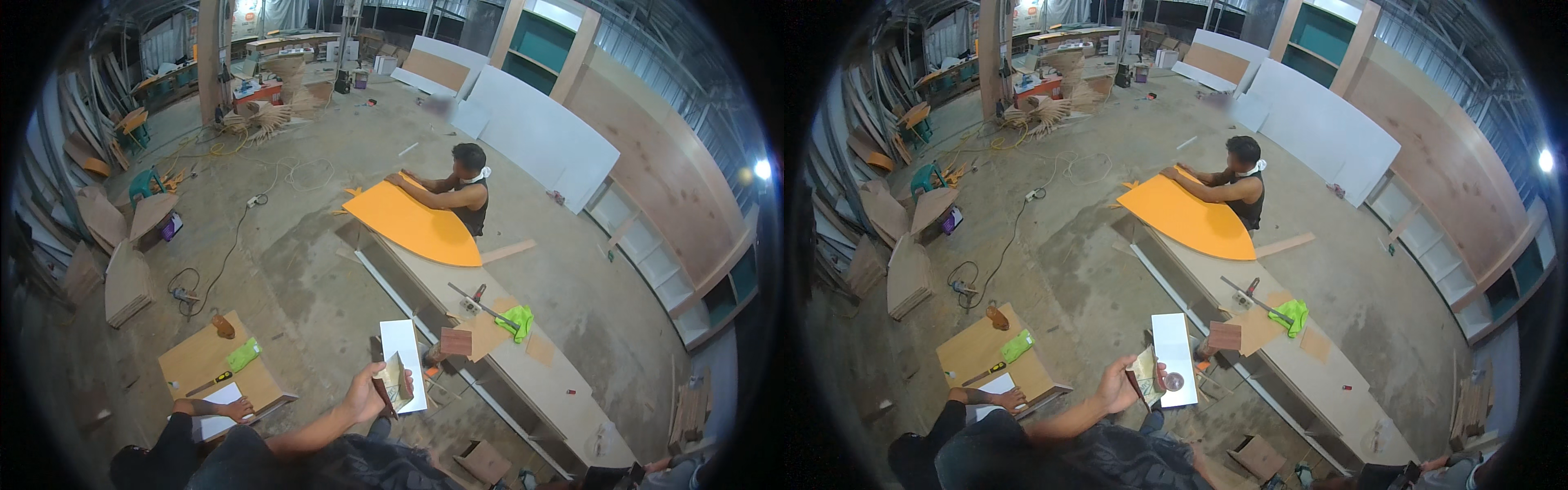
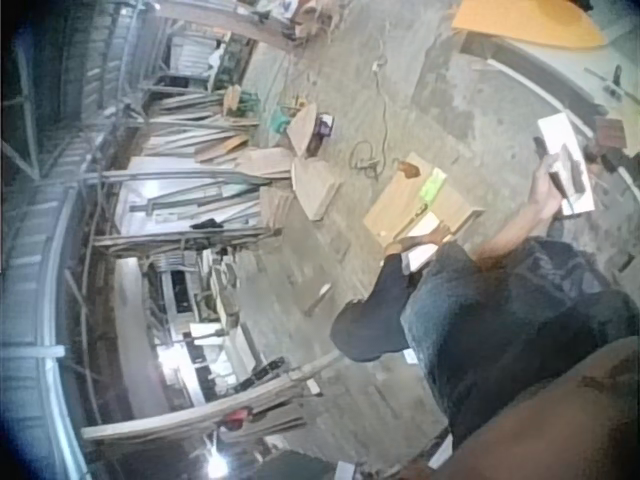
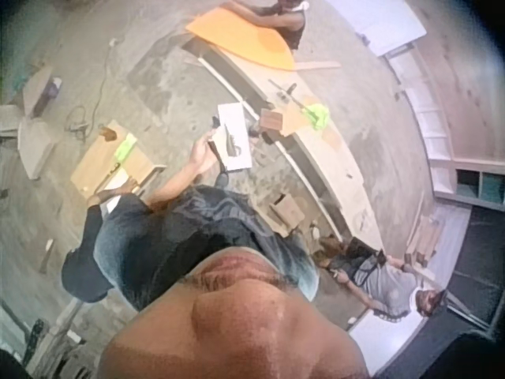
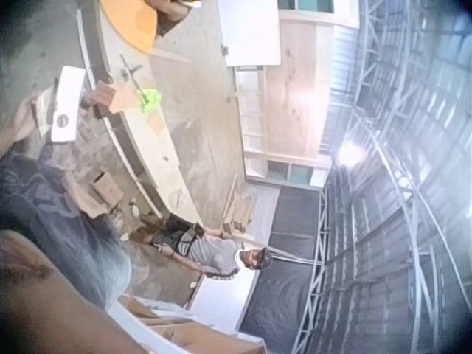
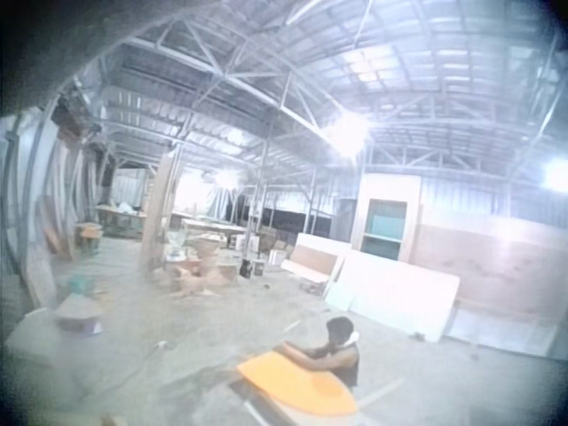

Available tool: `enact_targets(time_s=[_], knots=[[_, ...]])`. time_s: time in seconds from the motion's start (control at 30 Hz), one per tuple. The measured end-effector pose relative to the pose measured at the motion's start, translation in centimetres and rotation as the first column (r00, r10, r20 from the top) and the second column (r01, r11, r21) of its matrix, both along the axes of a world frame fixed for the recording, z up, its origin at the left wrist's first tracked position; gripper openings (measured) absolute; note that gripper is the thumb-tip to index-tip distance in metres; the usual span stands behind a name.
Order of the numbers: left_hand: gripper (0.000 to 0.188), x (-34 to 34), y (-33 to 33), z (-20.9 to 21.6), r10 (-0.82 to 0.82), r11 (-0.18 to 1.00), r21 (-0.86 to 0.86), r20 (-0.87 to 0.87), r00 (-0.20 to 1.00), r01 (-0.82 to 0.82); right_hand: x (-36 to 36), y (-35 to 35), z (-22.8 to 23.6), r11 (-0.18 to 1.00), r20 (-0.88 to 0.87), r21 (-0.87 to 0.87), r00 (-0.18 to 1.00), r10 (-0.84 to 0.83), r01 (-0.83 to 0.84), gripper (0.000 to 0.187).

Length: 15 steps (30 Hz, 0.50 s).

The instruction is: The person applies glue from a bottle onto a small piece of wood and then presses the glued piece onto a larger board.

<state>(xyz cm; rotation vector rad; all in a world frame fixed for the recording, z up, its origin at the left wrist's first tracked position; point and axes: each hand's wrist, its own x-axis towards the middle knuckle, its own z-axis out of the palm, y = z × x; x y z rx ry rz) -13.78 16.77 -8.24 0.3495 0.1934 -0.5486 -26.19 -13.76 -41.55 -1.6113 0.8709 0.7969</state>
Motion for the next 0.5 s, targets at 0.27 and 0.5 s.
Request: enact_targets(time_s=[0.27,0.5], knots=[[0.055,0.0,0.1,0.7,0.041,0.999,-0.005,0.065,0.997,-0.041,-0.6,0.4,0.2,1.000,0.001,0.018,1.000,0.004,-0.004,0.031],[0.058,-0.5,0.0,1.1,-0.013,0.999,-0.034,0.051,0.999,0.015,-1.7,0.5,0.1,0.999,0.006,0.028,1.000,-0.019,0.018,0.030]])
